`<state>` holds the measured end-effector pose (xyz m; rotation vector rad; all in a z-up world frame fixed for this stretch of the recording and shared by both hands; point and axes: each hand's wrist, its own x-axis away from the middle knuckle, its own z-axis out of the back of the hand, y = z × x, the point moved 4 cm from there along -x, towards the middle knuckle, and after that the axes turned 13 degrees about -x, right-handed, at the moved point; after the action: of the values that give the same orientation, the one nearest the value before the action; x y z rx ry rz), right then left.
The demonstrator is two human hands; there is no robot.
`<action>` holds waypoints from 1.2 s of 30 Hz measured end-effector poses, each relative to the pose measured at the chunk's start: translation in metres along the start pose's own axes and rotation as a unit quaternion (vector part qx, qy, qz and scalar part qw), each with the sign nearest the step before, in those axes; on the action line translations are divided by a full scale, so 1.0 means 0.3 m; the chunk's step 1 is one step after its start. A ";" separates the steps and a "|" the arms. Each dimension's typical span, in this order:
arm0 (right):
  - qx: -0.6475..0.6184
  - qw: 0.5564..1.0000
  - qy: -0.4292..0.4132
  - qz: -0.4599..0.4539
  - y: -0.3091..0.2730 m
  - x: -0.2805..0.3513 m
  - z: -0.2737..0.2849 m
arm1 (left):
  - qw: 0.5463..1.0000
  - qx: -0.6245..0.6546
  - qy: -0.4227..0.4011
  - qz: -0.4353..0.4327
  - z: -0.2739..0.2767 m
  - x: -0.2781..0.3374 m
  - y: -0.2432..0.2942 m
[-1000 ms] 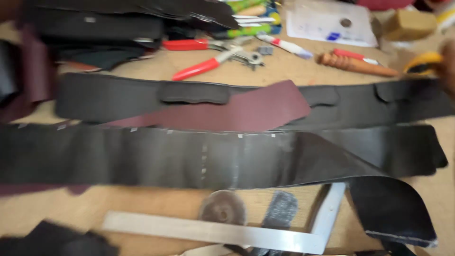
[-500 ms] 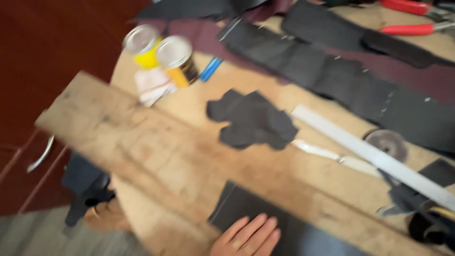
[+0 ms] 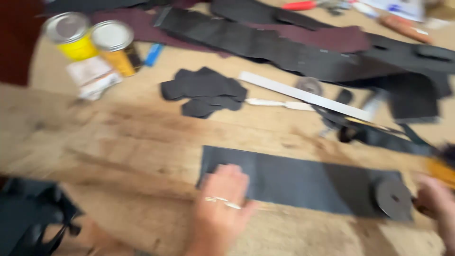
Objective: Measuring and cutting a strip of black leather using a ruler and a rotary cutter on a wooden workbench.
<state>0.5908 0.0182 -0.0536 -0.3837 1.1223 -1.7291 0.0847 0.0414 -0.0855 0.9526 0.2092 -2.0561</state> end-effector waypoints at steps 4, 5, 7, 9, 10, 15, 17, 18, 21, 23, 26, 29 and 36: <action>0.169 0.982 0.045 -0.066 -0.214 0.197 -0.051 | 0.983 -0.119 -0.031 0.139 0.038 0.018 -0.111; 0.324 0.940 0.027 -0.105 -0.230 0.193 -0.054 | 0.962 -0.214 -0.032 0.165 0.075 0.018 -0.136; 0.285 0.944 0.011 -0.167 -0.252 0.239 -0.073 | 0.960 -0.225 -0.041 0.163 0.081 0.007 -0.121; 0.242 0.944 -0.011 -0.224 -0.283 0.274 -0.105 | 0.955 -0.242 -0.049 0.164 0.081 -0.012 -0.090; 0.230 0.947 -0.017 -0.223 -0.309 0.287 -0.115 | 0.978 -0.180 -0.030 0.102 0.072 -0.032 -0.041; 0.275 0.952 -0.063 -0.118 -0.186 0.292 -0.103 | 0.992 -0.075 -0.085 0.052 -0.067 -0.055 0.007; 0.291 0.948 -0.054 -0.114 -0.160 0.290 -0.107 | 0.935 -0.201 -0.267 0.118 -0.185 -0.041 -0.188; 0.281 0.951 -0.060 -0.112 -0.166 0.294 -0.111 | 0.932 -0.212 -0.268 0.119 -0.149 -0.065 -0.241; 0.227 0.964 -0.035 -0.130 -0.184 0.283 -0.111 | 0.946 -0.074 -0.282 0.142 -0.076 -0.154 -0.357; 0.289 0.939 -0.038 -0.181 -0.176 0.278 -0.111 | 0.903 -0.031 -0.372 0.214 -0.082 -0.188 -0.404; 0.312 0.941 -0.018 -0.126 -0.081 0.284 -0.105 | 0.856 -0.031 -0.442 0.267 -0.110 -0.214 -0.450; 0.316 0.939 -0.027 -0.135 -0.092 0.291 -0.105 | 0.819 -0.061 -0.505 0.267 -0.070 -0.280 -0.408; 0.327 0.924 -0.058 -0.189 -0.176 0.297 -0.119 | 0.796 -0.127 -0.555 0.203 -0.103 -0.314 -0.407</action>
<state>0.4961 -0.0366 -0.0499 -0.2841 0.3420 -2.2645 0.0440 0.1918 -0.0639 -0.4401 -0.3234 -1.7849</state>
